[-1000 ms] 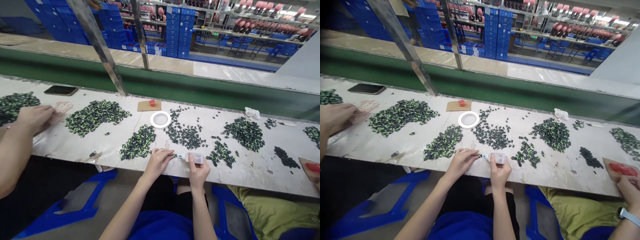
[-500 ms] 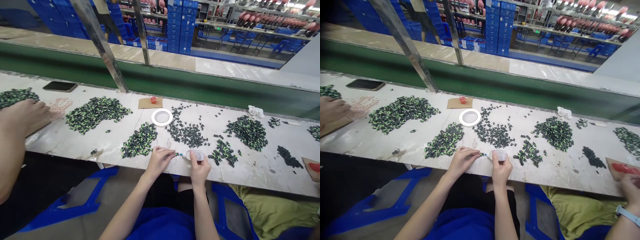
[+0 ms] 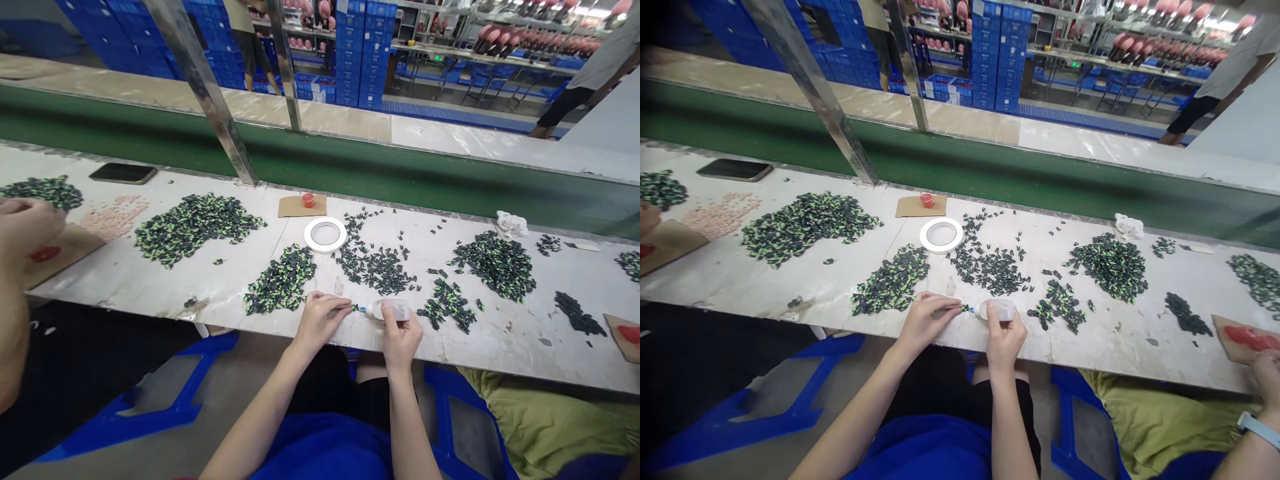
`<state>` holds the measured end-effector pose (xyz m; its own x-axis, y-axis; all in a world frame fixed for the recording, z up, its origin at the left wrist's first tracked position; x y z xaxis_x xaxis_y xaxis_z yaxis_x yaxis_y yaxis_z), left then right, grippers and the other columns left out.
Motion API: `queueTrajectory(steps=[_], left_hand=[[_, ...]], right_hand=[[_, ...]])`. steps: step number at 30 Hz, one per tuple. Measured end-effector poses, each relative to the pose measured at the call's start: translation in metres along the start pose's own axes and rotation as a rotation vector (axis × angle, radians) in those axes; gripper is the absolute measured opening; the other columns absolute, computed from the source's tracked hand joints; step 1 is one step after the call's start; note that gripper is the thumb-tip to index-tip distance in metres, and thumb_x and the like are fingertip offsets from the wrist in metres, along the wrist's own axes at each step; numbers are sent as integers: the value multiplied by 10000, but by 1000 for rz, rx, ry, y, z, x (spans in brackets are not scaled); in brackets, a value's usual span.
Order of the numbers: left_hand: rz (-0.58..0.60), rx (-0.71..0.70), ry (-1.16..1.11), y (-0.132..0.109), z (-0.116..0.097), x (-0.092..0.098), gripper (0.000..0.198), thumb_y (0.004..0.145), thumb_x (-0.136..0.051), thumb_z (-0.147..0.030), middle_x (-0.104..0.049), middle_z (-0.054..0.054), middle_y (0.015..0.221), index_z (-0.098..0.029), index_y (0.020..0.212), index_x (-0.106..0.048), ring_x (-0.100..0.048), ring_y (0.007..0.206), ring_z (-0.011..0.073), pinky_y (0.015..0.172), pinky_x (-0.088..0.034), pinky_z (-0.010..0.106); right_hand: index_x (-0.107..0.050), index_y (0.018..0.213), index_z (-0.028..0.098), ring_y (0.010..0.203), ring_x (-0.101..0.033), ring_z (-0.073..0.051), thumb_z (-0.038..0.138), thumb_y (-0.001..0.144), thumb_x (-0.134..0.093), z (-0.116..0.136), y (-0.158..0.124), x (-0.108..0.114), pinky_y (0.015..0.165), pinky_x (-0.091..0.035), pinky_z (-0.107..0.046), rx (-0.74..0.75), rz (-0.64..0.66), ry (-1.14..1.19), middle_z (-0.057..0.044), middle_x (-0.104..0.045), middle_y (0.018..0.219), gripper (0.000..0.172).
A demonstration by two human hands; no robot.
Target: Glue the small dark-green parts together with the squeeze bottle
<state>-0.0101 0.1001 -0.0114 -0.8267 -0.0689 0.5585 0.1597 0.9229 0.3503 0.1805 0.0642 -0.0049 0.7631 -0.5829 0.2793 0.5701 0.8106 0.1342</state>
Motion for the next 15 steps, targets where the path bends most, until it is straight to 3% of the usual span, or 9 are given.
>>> queueTrajectory(steps=[15], left_hand=[[10, 9, -9, 0, 1, -1, 59, 807, -681, -266, -725, 2, 838, -219, 842, -693, -680, 778, 164, 826, -358, 355]], right_hand=[[-642, 687, 102, 605, -577, -189, 560, 702, -639, 0, 2, -1, 575, -436, -277, 6, -8, -19, -86, -644, 639, 459]])
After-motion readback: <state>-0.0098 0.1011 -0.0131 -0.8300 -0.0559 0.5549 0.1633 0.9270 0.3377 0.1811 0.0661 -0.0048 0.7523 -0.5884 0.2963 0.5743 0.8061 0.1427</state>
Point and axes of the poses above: each hand's wrist, its own y-axis towards the middle knuckle, its own x-axis out of the back of the hand, z = x × y, the point moved 8 cm from there along y, towards the middle knuckle
